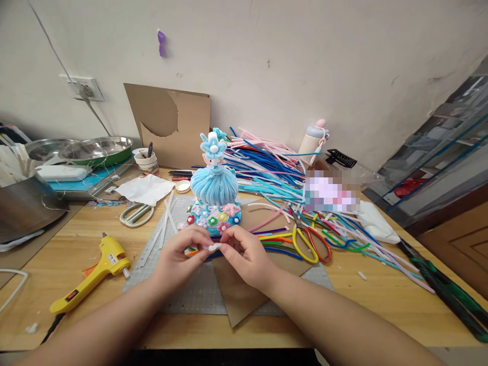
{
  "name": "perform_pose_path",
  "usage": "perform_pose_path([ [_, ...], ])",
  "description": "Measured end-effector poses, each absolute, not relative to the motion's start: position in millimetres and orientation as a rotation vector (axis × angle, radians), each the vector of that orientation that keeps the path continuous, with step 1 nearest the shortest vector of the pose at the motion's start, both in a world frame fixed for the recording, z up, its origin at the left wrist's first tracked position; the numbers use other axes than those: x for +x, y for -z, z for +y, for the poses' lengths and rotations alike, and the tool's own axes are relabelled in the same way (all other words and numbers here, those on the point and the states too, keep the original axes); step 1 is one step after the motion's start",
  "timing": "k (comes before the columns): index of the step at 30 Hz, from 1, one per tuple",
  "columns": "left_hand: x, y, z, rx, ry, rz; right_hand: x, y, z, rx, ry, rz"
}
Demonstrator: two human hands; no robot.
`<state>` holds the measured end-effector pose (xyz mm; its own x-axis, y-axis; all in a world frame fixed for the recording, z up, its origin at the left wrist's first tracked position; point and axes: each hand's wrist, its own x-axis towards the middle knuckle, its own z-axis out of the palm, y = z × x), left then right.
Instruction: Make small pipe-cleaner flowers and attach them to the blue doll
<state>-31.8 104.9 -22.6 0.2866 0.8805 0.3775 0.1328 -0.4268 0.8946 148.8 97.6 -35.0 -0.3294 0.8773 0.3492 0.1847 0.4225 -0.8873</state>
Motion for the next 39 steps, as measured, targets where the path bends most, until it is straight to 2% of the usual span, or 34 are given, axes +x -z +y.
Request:
perform_pose_path([
  [7,-39.7,17.2,95.6,2.422,-1.569,0.617,156.3,25.7,87.2,-0.634,-0.713,-1.895],
  [9,-38.8,19.0,96.4,2.482,-1.588,0.581,154.8,23.9,85.9,-0.678,-0.808,-1.903],
  [12,-37.8,22.2,97.6,2.478,-1.515,0.592,150.2,24.4,85.6,-0.767,-1.187,-1.759],
  [14,-37.8,24.0,97.8,2.377,-1.49,0.624,147.7,27.6,86.7,-0.792,-1.432,-1.538],
  [17,-37.7,25.1,98.2,2.061,-1.53,0.728,146.9,33.8,89.8,-0.799,-1.563,-1.306],
  [20,-36.5,23.9,100.0,1.66,-1.476,0.816,147.5,37.0,92.9,-0.79,-1.574,-1.235],
  [23,-33.6,22.0,103.2,1.321,-1.273,0.79,147.1,36.6,94.7,-0.78,-1.549,-1.254],
  [28,-29.2,19.2,105.4,1.189,-1.042,0.681,145.5,35.9,95.4,-0.793,-1.459,-1.347],
  [31,-30.0,16.7,103.2,1.346,-1.086,0.696,144.8,35.2,95.1,-0.805,-1.398,-1.358],
  [39,-38.2,14.3,97.6,2.295,-1.41,0.582,144.7,33.3,94.5,-0.77,-1.414,-1.32],
])
